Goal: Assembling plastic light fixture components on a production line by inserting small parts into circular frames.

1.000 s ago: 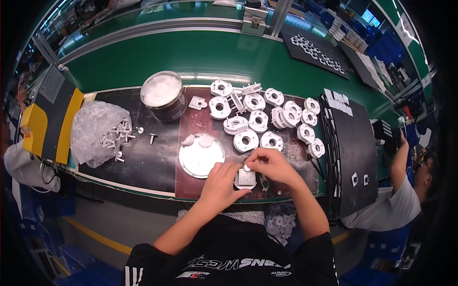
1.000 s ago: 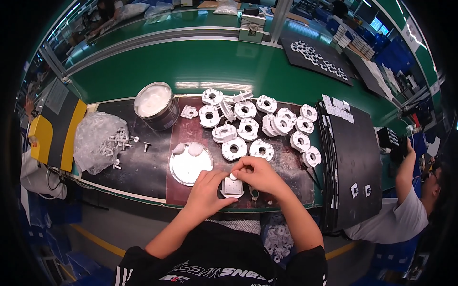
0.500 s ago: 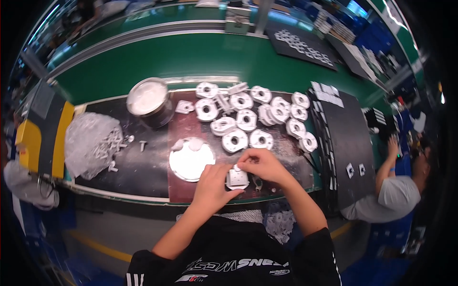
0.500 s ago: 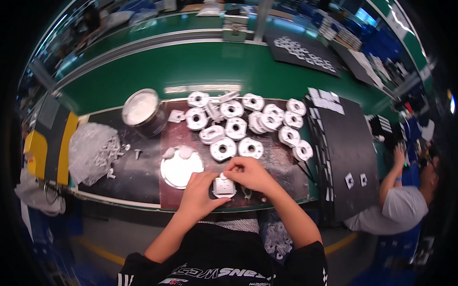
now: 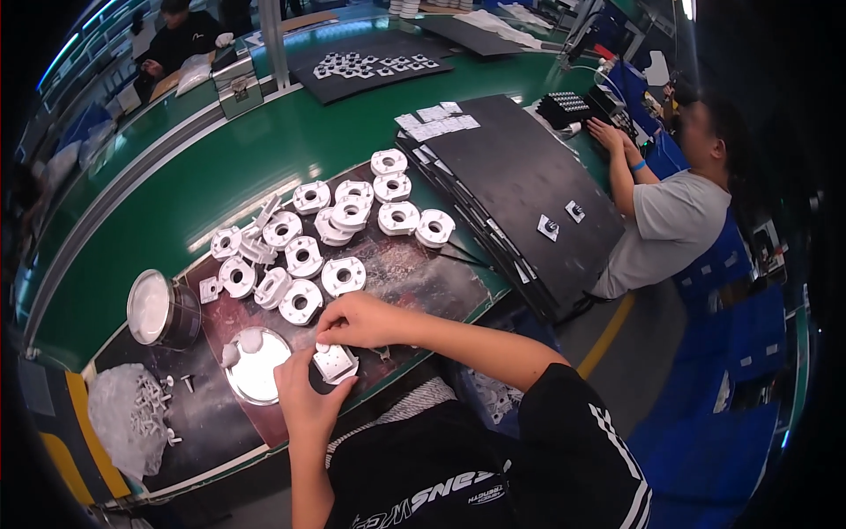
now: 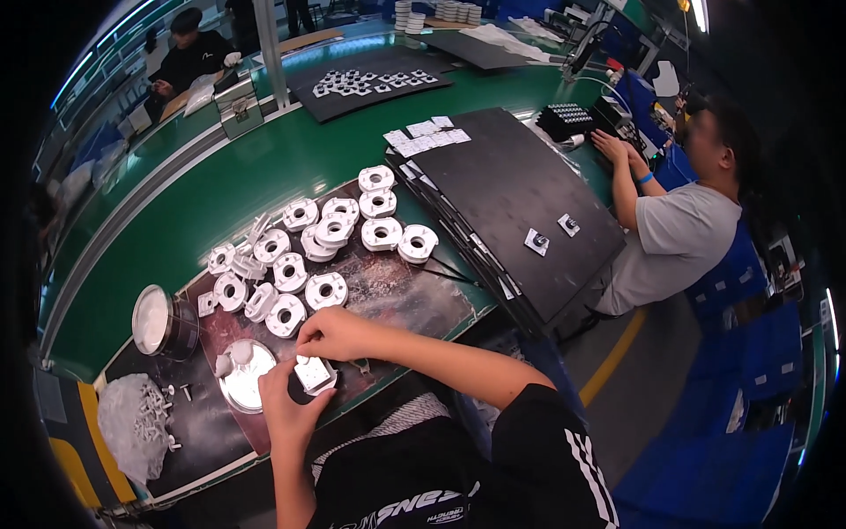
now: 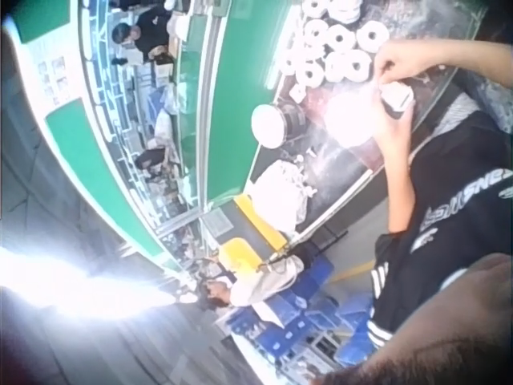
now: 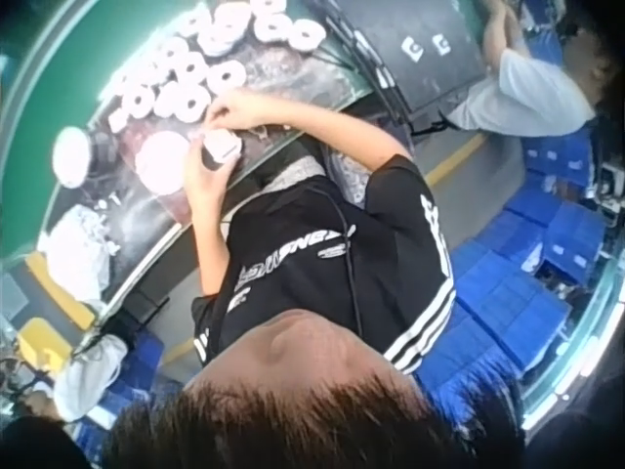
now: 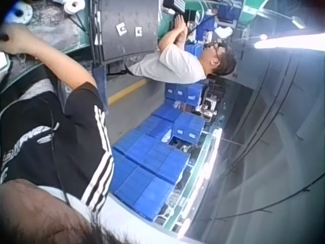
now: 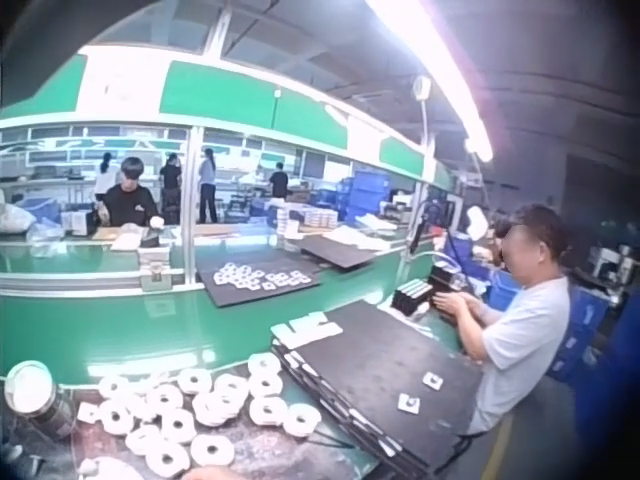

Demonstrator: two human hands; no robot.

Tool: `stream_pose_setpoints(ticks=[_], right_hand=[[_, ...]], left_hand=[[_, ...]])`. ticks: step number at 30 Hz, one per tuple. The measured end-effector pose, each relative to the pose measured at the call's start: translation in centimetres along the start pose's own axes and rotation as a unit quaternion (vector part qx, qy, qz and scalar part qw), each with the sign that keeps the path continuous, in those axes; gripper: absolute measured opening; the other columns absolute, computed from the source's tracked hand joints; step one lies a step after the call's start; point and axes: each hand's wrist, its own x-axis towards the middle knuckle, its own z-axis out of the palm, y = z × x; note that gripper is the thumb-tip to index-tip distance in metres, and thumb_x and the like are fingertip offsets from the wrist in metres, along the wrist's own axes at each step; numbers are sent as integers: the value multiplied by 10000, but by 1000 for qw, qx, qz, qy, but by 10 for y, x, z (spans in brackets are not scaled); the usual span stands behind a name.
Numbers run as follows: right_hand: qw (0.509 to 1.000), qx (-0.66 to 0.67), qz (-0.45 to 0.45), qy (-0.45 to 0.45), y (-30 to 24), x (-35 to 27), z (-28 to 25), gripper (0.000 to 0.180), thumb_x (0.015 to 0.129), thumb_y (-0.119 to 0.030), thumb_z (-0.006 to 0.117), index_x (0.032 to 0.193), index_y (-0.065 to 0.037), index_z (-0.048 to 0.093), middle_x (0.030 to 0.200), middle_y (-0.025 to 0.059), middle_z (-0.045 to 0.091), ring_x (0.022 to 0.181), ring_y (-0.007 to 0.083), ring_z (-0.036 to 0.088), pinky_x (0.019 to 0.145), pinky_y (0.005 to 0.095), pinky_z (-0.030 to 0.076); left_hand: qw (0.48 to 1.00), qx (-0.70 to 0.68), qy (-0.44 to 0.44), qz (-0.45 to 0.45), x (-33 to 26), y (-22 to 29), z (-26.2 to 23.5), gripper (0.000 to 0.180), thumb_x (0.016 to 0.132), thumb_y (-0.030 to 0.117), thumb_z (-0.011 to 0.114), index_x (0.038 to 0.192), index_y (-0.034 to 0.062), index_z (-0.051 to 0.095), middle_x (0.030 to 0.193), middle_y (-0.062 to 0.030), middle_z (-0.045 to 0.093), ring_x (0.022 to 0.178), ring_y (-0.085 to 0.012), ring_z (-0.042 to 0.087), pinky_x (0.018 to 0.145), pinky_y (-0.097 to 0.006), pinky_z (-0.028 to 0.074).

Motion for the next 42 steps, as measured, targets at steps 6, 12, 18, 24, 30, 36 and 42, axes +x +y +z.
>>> stream_pose_setpoints(ticks=[6,12,18,24,30,36,42], right_hand=[[973,-96,-25,209,-27,-72,-44,310,936,-274,753,1137,-39,766,965,121,747,777,204,698,722,339,560],[793,-319,51,517,-23,-178,-164,197,926,-149,726,1085,-33,747,1032,138,719,954,260,678,866,354,522],[804,-315,165,476,58,-260,-219,365,912,-190,775,1228,-22,700,1147,155,707,1092,294,675,990,381,506],[820,-309,143,460,54,-248,-212,337,913,-142,776,1211,0,701,1099,139,715,1036,239,684,943,345,521],[818,-402,101,399,41,-236,-200,378,846,-165,809,1180,-25,701,1130,120,686,1112,306,635,1017,392,468],[782,-415,83,457,65,-236,-197,344,842,-153,800,1154,-44,704,1160,116,676,1139,321,610,1032,415,443],[773,-419,82,470,76,-234,-195,338,901,-170,762,1208,-52,686,1258,142,645,1226,337,578,1106,422,411]], left_hand=[[999,19,5,25,0,1,-1,719,624,190,969,1239,13,642,1212,-153,665,1125,-377,565,981,-466,480],[998,35,27,35,3,-6,-1,714,653,247,960,1247,13,641,1210,-164,663,1092,-382,580,957,-458,486],[999,9,24,31,13,-3,7,740,671,257,944,1291,16,619,1226,-168,646,1088,-375,577,948,-452,492],[1000,14,14,14,12,-2,7,790,666,286,949,1321,8,606,1237,-162,638,1115,-361,569,965,-441,495],[1000,-4,0,0,12,3,0,818,671,280,963,1347,0,597,1219,-154,645,1116,-326,598,992,-409,498],[820,-538,-117,-157,3,2,-47,833,721,106,948,1424,-54,529,1300,-118,639,1179,-172,629,1029,-313,500],[824,-540,-73,-154,7,-18,-121,929,673,257,968,1432,-55,533,1269,-110,671,1150,-184,657,1027,-329,506]])
